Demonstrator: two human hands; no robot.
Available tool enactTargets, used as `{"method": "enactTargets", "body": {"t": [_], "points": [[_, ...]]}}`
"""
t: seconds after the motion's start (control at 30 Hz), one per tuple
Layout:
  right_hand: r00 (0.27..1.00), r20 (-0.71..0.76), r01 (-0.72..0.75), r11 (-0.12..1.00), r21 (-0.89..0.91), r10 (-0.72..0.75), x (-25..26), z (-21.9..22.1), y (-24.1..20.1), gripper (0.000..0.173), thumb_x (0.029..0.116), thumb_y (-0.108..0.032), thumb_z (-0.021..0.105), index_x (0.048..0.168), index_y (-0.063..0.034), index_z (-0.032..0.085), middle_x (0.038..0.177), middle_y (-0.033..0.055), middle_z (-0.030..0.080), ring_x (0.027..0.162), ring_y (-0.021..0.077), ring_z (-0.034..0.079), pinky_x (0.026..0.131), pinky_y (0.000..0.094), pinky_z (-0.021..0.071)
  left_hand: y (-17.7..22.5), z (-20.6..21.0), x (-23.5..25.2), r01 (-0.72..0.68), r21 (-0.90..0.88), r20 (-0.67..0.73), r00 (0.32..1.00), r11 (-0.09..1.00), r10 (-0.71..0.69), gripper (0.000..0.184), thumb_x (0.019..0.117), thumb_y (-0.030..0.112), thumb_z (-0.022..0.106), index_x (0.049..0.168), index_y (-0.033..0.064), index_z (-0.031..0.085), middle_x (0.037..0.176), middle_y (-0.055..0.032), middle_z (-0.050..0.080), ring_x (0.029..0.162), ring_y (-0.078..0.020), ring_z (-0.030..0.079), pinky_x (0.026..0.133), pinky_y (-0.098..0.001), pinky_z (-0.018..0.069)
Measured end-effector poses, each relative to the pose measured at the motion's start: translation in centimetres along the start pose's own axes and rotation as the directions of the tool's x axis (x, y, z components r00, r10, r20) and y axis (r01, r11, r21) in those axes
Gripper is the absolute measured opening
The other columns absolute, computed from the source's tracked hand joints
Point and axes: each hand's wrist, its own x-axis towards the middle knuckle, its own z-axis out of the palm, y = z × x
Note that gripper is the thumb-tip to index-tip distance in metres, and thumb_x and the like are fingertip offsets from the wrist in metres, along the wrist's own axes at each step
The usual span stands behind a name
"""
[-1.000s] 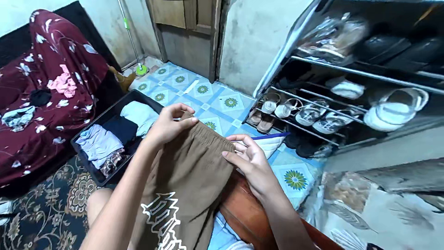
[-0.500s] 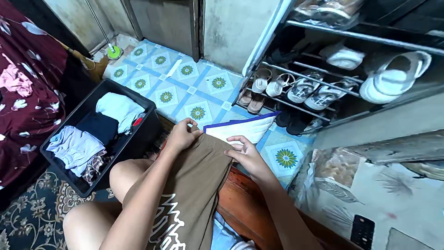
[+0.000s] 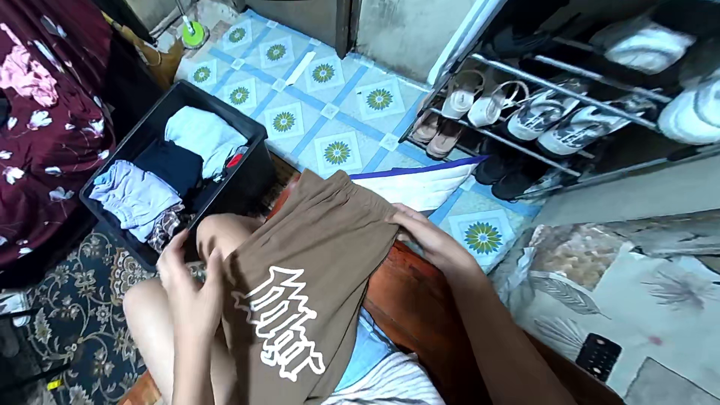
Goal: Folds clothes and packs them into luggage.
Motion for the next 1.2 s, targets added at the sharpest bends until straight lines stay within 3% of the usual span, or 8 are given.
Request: {"method": "enactTargets", "body": {"t": [0.13,0.27,0.4,0.57,0.77,0.93,1.07,1.2], "points": [[0.998,-0.001,-0.057,0.998,-0.012,0.057,0.4,-0.2,-1.6,0.047,0.1064,-0.037,0.036,0.141,-0.0086,0.05,0.127,0.0117,0.059,0.112,0.0203,0.058,0.089,0.0435,0.0481,-4.9,-1.5,-8.7,0.44,-0.435,0.041,0.881,0.785,-0.471,0.061,0.1028,0.02,0.054,0.154,-0.0017,0.029,0.149,-0.022,0.045,0.13,-0.0254,0.053,0.106,-0.0405,0.0472],[0.982,0.113,-0.127,0.974,-0.19,0.15,2.1,-0.7,-3.6,0.075,0.1016,-0.07,0.03,0.148,-0.0136,0.048,0.137,0.0143,0.058,0.118,0.0258,0.059,0.092,0.0489,0.0504,-5.2,1.3,-12.2,0.67,-0.53,0.301,0.722,0.52,-0.623,0.057,0.1088,0.029,0.045,0.158,0.0066,0.028,0.15,-0.0184,0.046,0.13,-0.0251,0.053,0.105,-0.0427,0.0469],[0.951,0.218,-0.149,0.94,-0.306,0.221,4.0,-0.7,-5.1,0.044,0.1029,-0.046,0.054,0.127,-0.0097,0.061,0.103,0.0065,0.071,0.087,0.0134,0.07,0.076,0.0342,0.0594,-4.1,3.5,-12.0,0.774,-0.593,0.474,0.558,0.222,-0.681,0.048,0.1079,0.046,0.042,0.135,0.0104,0.06,0.112,-0.0127,0.072,0.1,-0.0232,0.071,0.084,-0.0439,0.0607],[0.956,0.276,-0.06,0.984,-0.167,0.105,2.1,-0.3,-9.0,0.024,0.1028,-0.024,0.055,0.123,-0.0116,0.06,0.097,0.001,0.072,0.085,0.0083,0.071,0.076,0.0285,0.0605,-5.3,4.0,-11.8,0.674,-0.734,0.583,0.56,-0.085,-0.589,0.046,0.1072,0.045,0.043,0.126,0.0085,0.064,0.104,-0.0145,0.073,0.094,-0.0252,0.073,0.079,-0.0457,0.0618],[0.94,0.341,0.09,0.979,-0.184,-0.023,-2.2,1.4,-15.2,0.03,0.1015,-0.016,0.055,0.131,-0.0135,0.057,0.101,0.0011,0.073,0.087,0.009,0.071,0.078,0.0292,0.0613,-5.6,4.0,-12.5,0.633,-0.765,0.587,0.609,-0.119,-0.533,0.044,0.109,0.038,0.042,0.13,0.0038,0.06,0.108,-0.0181,0.073,0.096,-0.0275,0.073,0.081,-0.0471,0.062],[0.961,0.208,-0.098,0.926,-0.366,0.183,3.0,1.2,-9.2,0.047,0.0998,-0.033,0.062,0.136,-0.0036,0.056,0.115,0.0188,0.067,0.103,0.0291,0.066,0.09,0.0515,0.055,-5.9,4.0,-13.2,0.611,-0.789,0.542,0.639,-0.068,-0.546,0.043,0.1088,0.036,0.044,0.134,0.0042,0.058,0.111,-0.0177,0.072,0.099,-0.0278,0.073,0.083,-0.0479,0.0616],[0.965,0.178,-0.116,0.926,-0.359,0.19,3.6,0.5,-6.0,0.056,0.0995,-0.039,0.065,0.141,-0.0035,0.053,0.122,0.0225,0.065,0.108,0.0342,0.066,0.092,0.0551,0.0543,-6.0,4.2,-13.9,0.592,-0.806,0.498,0.667,-0.012,-0.554,0.044,0.1091,0.033,0.045,0.141,0.0044,0.052,0.116,-0.0188,0.071,0.102,-0.0288,0.072,0.086,-0.0488,0.061],[0.985,0.106,-0.087,0.916,-0.392,0.139,2.4,0.8,-6.9,0.06,0.096,-0.028,0.073,0.141,0.0042,0.05,0.124,0.0296,0.062,0.111,0.0399,0.063,0.096,0.0562,0.0514,-5.5,4.0,-13.9,0.596,-0.8,0.451,0.669,0.063,-0.591,0.041,0.109,0.032,0.045,0.137,0.0041,0.055,0.115,-0.0173,0.071,0.101,-0.026,0.072,0.085,-0.0458,0.0606]]}}
